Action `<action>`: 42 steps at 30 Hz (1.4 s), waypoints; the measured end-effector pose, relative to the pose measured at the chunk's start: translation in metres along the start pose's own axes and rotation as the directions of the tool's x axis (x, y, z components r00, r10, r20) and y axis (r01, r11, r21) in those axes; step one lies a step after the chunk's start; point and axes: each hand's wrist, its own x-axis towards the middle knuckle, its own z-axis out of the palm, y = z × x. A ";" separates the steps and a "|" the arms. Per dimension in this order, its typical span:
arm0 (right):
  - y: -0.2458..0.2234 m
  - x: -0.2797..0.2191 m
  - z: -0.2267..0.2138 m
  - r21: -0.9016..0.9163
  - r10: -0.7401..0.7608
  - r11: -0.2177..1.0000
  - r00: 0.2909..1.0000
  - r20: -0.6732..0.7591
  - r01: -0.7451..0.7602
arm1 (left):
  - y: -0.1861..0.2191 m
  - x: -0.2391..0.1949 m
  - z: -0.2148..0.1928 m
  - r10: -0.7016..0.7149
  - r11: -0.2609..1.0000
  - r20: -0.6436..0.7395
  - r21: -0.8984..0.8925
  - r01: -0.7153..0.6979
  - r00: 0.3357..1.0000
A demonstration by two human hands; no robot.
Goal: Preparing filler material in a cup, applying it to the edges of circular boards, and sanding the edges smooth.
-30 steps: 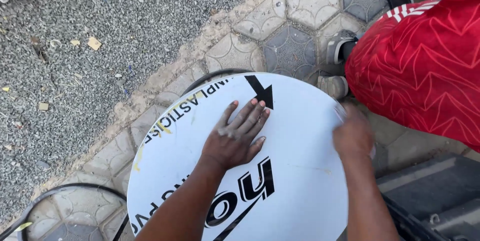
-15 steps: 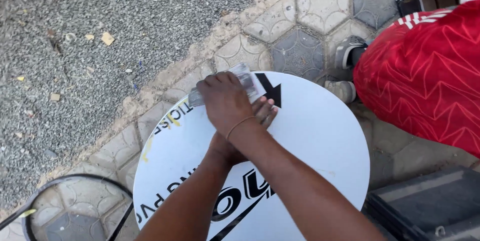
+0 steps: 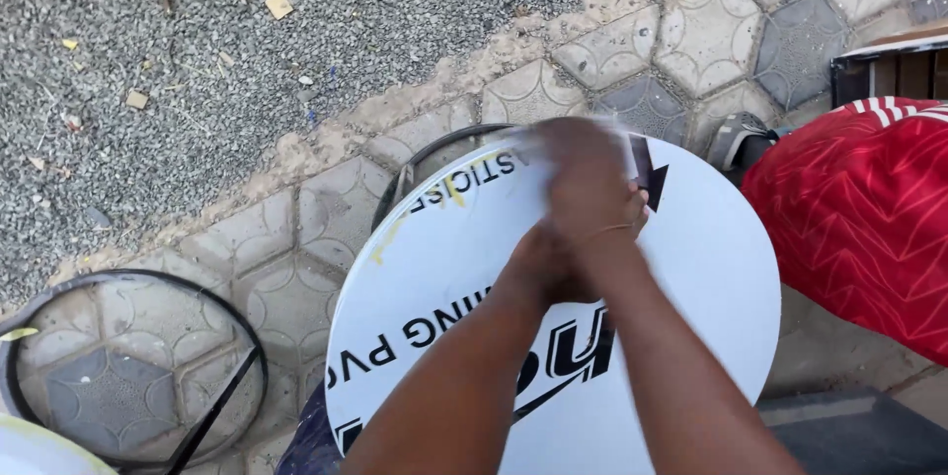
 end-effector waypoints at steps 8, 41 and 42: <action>-0.104 0.040 -0.063 0.407 -0.180 0.913 0.934 0.308 0.041 | -0.011 -0.020 0.081 -0.004 0.984 -0.174 -0.177 -0.027 0.985; -0.147 0.019 -0.058 0.135 -0.347 0.937 0.902 0.257 0.322 | -0.023 -0.149 0.020 -0.295 0.929 -0.328 -0.319 0.188 0.898; -0.125 0.018 -0.047 0.226 -0.286 0.946 0.926 0.245 0.232 | -0.022 -0.152 0.027 -0.320 0.921 -0.323 -0.326 0.213 0.891</action>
